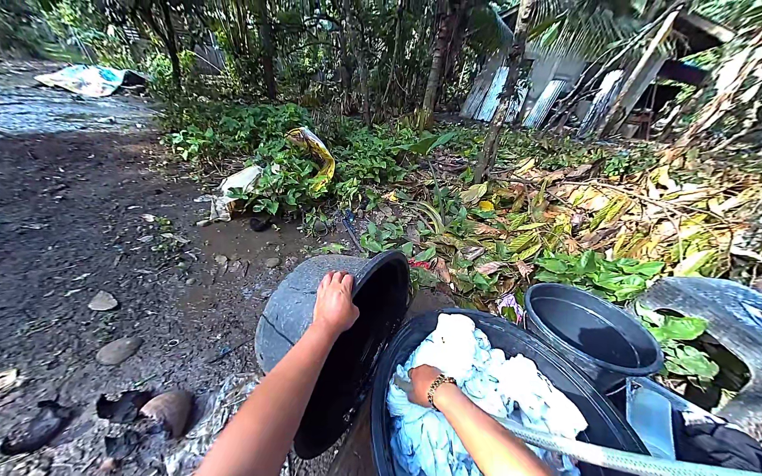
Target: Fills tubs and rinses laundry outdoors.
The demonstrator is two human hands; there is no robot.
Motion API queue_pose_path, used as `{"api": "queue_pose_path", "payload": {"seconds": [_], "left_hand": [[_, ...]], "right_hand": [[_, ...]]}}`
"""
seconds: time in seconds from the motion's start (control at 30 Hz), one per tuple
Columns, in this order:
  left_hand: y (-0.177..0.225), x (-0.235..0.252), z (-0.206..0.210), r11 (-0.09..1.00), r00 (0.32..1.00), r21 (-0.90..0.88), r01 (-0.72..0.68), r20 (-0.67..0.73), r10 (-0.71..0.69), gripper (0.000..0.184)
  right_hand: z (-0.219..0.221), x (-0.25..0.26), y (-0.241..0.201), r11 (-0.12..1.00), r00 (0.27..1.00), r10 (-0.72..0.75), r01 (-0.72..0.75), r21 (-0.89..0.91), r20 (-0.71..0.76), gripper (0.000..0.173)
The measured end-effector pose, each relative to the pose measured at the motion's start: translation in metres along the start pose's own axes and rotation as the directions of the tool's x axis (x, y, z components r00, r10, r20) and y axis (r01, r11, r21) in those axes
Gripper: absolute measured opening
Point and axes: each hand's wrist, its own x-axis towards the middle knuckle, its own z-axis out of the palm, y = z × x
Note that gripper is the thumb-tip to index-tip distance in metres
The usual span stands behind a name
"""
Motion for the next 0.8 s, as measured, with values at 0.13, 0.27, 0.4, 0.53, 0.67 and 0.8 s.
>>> {"api": "queue_pose_path", "payload": {"seconds": [0.13, 0.27, 0.4, 0.53, 0.67, 0.8], "left_hand": [[-0.003, 0.001, 0.001, 1.000, 1.000, 0.011, -0.001, -0.001, 0.001, 0.061], [-0.005, 0.003, 0.000, 1.000, 1.000, 0.013, 0.001, -0.004, -0.001, 0.062], [-0.007, 0.002, 0.001, 1.000, 1.000, 0.003, -0.005, -0.009, 0.006, 0.061], [-0.004, 0.002, 0.001, 1.000, 1.000, 0.008, -0.014, -0.016, 0.014, 0.061], [-0.003, 0.001, 0.001, 1.000, 1.000, 0.015, -0.017, -0.019, 0.017, 0.060], [-0.004, 0.001, 0.000, 1.000, 0.999, 0.012, -0.023, -0.025, 0.023, 0.061]], "right_hand": [[0.036, 0.031, 0.004, 0.942, 0.998, 0.029, -0.045, 0.332, 0.052, 0.069], [0.045, 0.038, 0.010, 0.914, 1.000, 0.012, -0.006, 0.405, -0.011, 0.061], [0.005, 0.003, 0.010, 0.919, 0.999, 0.022, -0.009, 0.394, -0.028, 0.059], [-0.024, -0.024, -0.019, 0.976, 0.995, 0.032, -0.012, 0.217, -0.090, 0.062], [-0.025, -0.017, -0.041, 0.978, 0.992, -0.088, 0.104, 0.181, -0.091, 0.066], [-0.016, -0.020, -0.055, 0.992, 0.992, -0.088, 0.095, 0.087, -0.088, 0.056]]}}
